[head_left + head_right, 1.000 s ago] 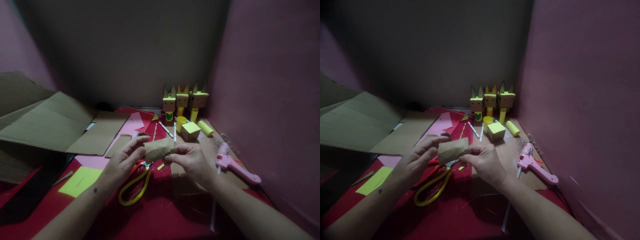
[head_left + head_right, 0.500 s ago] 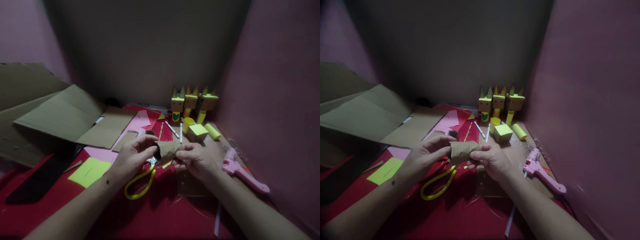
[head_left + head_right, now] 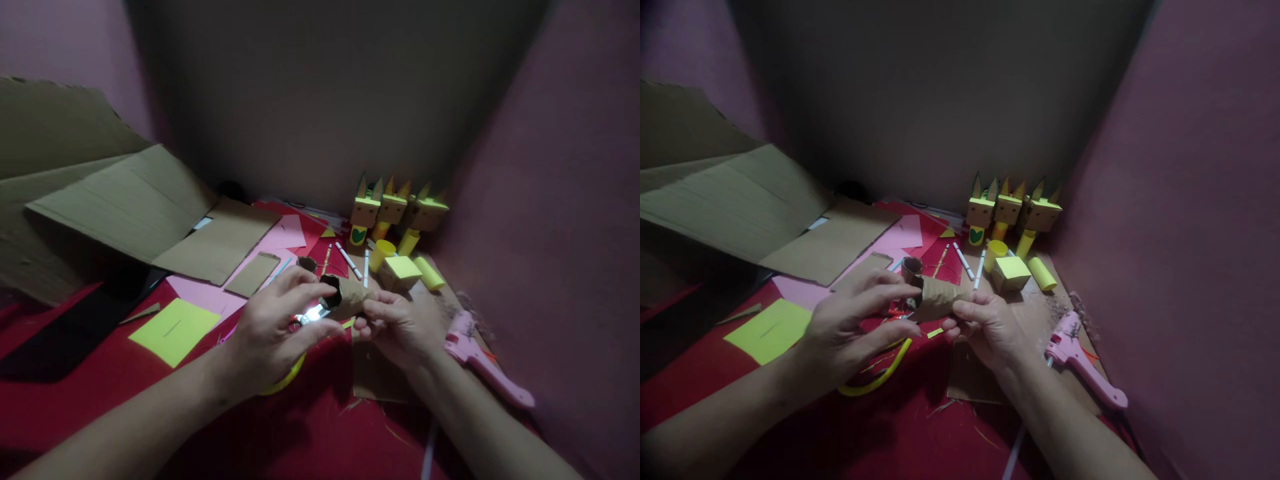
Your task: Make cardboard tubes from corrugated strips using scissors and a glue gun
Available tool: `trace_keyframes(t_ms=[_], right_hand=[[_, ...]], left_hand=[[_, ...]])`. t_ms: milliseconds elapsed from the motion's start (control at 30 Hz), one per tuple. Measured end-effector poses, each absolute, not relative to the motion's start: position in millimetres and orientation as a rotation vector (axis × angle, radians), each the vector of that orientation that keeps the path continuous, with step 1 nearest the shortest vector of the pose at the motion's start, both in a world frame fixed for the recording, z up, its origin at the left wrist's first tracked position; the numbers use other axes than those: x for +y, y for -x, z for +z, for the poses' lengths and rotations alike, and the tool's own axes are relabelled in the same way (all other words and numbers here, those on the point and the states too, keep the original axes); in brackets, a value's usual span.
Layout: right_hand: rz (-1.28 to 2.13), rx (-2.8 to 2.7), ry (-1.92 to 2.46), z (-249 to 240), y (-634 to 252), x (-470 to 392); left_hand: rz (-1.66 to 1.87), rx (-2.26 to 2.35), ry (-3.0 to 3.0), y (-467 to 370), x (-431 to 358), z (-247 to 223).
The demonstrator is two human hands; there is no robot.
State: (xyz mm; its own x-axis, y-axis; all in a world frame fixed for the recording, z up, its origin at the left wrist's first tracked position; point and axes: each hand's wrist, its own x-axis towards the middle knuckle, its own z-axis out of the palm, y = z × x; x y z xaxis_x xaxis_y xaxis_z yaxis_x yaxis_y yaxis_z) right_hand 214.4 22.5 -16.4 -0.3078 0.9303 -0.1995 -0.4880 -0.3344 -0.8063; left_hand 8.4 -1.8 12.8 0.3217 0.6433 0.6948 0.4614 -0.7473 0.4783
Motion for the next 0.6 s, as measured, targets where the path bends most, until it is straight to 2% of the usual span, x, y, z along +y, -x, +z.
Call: trace_keyframes(t_ms=[133,233,500,600], right_hand=[[1.808,-0.797,0.875,-15,-211,22],[1.818,-0.809,0.924,-15,-210,22],[1.814,-0.869,0.909,-20,-206,22],[1.788,-0.908,0.912,-18,-205,18]], left_hand=[[1.236,1.059,-2.686,-12,3,7],[1.177,1.047,-2.669,-13,8,5],[1.054,1.133,-2.071,-19,5,16],[1.126,1.136,-1.767,-20,6,20]])
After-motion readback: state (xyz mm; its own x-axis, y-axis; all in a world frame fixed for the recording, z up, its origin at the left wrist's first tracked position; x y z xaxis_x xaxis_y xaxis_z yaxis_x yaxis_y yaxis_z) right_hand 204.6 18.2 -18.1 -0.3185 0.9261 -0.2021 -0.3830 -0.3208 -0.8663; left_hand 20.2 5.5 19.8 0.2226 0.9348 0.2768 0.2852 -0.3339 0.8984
